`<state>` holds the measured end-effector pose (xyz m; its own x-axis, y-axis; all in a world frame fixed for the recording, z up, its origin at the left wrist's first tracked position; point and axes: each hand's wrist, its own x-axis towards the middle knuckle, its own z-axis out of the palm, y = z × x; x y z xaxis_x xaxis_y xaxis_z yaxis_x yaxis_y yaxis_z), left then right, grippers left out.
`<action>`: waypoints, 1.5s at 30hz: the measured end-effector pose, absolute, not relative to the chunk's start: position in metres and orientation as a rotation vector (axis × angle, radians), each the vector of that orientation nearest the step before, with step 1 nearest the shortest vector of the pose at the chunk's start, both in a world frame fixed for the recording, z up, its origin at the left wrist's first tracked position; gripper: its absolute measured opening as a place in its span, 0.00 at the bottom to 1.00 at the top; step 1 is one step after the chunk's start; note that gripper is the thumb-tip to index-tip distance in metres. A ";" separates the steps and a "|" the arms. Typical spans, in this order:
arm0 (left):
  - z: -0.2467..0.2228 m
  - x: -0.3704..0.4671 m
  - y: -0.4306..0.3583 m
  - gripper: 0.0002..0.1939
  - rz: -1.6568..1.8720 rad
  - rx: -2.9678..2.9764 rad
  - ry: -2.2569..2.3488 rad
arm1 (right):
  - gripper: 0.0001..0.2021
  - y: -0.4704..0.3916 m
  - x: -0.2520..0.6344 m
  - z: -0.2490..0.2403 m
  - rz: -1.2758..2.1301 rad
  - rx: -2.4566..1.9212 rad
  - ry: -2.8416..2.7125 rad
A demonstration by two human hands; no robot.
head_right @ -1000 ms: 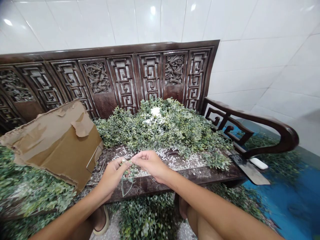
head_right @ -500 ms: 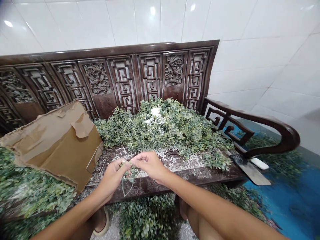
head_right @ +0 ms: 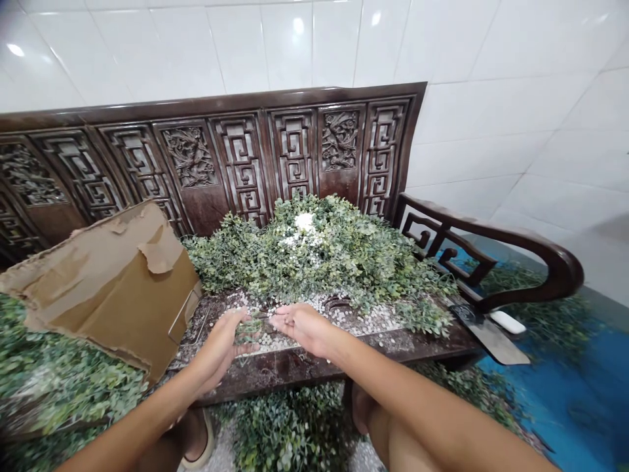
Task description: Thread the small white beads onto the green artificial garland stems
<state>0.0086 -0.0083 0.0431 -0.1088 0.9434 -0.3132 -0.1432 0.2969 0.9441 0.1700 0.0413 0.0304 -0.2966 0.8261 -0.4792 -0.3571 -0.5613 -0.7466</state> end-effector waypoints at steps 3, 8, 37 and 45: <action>0.043 0.006 -0.010 0.16 1.096 0.921 1.327 | 0.06 0.040 0.174 0.033 1.962 -1.097 -0.777; 0.039 0.004 -0.009 0.15 1.115 1.147 1.370 | 0.13 0.038 0.175 0.035 1.944 -1.058 -1.075; 0.045 0.007 -0.010 0.14 1.012 1.393 1.470 | 0.16 0.032 0.176 0.048 1.862 -0.942 -1.298; 0.048 0.004 -0.008 0.15 1.011 1.410 1.479 | 0.10 0.032 0.179 0.048 1.835 -0.928 -1.386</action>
<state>0.0044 -0.0082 0.0477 -0.0197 0.9990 -0.0398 0.3256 0.0440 0.9445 0.1785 0.0324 0.0485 -0.5384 0.8288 -0.1520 -0.0809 -0.2304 -0.9697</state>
